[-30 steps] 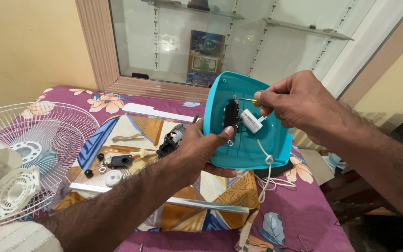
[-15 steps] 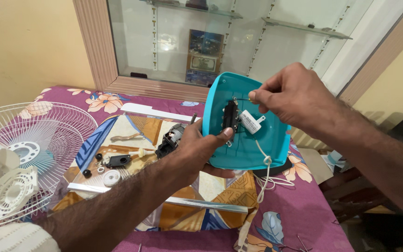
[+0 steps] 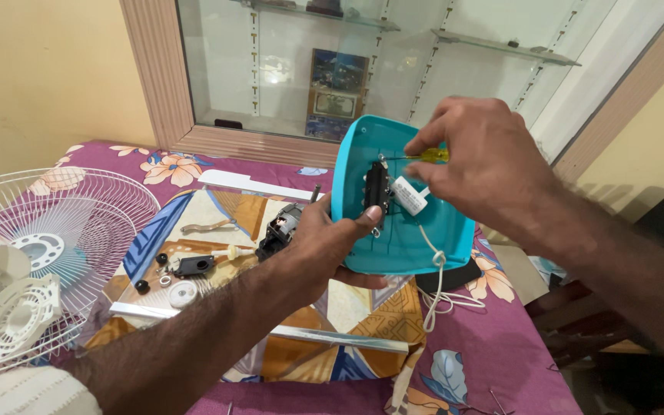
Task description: The person uses a screwdriver to remove screws from the motor housing and the blue fan base, then detaches the motor and removes the speed control switch from the base. The person handles the motor, base, and switch throughout the clip.
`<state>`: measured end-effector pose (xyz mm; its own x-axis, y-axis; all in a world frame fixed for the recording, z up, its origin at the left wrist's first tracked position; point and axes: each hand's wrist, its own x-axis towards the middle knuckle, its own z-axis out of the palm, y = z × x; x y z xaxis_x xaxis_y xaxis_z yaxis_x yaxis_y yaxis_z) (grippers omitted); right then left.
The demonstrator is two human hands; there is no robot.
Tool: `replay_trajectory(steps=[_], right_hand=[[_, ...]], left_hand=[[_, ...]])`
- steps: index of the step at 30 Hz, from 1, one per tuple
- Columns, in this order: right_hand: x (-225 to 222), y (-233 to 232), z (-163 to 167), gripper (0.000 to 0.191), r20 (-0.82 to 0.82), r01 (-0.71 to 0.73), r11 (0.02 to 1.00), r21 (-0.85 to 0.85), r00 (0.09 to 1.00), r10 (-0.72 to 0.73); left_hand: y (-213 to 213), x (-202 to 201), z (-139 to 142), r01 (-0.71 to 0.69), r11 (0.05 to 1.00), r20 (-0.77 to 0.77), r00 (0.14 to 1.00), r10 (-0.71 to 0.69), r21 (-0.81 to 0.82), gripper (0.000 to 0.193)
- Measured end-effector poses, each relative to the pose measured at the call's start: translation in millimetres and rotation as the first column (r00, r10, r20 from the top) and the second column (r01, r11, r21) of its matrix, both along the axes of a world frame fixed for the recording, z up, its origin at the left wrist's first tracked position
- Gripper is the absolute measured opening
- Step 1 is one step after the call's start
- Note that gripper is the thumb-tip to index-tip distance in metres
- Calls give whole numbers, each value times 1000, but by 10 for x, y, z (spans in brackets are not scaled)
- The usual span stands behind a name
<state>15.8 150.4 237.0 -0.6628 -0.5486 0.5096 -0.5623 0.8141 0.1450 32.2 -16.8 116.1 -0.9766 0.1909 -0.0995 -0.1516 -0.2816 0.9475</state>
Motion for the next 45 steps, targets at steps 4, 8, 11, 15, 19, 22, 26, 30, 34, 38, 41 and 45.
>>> replay_trajectory(steps=[4, 8, 11, 15, 19, 22, 26, 30, 34, 38, 41, 45], right_hand=[[-12, -65, 23, 25, 282, 224, 973, -57, 939, -199], [12, -83, 18, 22, 249, 219, 976, -11, 946, -209], [21, -77, -19, 21, 127, 155, 987, 40, 979, -159], [19, -50, -33, 29, -53, 59, 993, 106, 997, -54], [33, -13, -48, 27, 72, 96, 994, 48, 992, -99], [-2, 9, -90, 30, 150, 165, 986, -7, 975, -162], [-158, 27, -180, 25, 305, 251, 944, -216, 935, -180], [-335, -78, -335, 24, 449, 336, 843, -421, 884, -128], [-369, -174, -407, 31, 358, 222, 861, -457, 932, -50], [-326, -244, -401, 27, 238, 156, 881, -448, 970, -51], [-282, -261, -366, 24, 150, 72, 916, -394, 989, -14], [-239, -285, -345, 21, 193, 138, 928, -345, 978, -74]], left_hand=[[-33, -9, 9, 10, 1000, -15, 1000, -10, 12, 60], [-22, -14, 12, 3, 1000, 17, 1000, -3, -26, 62], [-22, -19, 8, 15, 1000, -19, 1000, -16, -15, 62], [-27, -27, 0, 10, 1000, -10, 1000, -10, -15, 61], [-34, -22, -13, 14, 1000, -20, 1000, -14, 2, 61], [-45, -37, -6, 0, 1000, -4, 1000, 0, 26, 61], [-57, -53, 8, -10, 998, 6, 1000, 9, 56, 60], [-43, -34, -6, -7, 998, -2, 1000, 7, 60, 57], [-18, -12, -28, -31, 998, 12, 999, 31, 53, 54], [-1, -6, -36, -39, 998, 17, 999, 38, 48, 54], [18, 2, -39, -33, 998, 12, 999, 33, 45, 54], [22, 9, -33, -34, 999, 22, 999, 33, 32, 56]])
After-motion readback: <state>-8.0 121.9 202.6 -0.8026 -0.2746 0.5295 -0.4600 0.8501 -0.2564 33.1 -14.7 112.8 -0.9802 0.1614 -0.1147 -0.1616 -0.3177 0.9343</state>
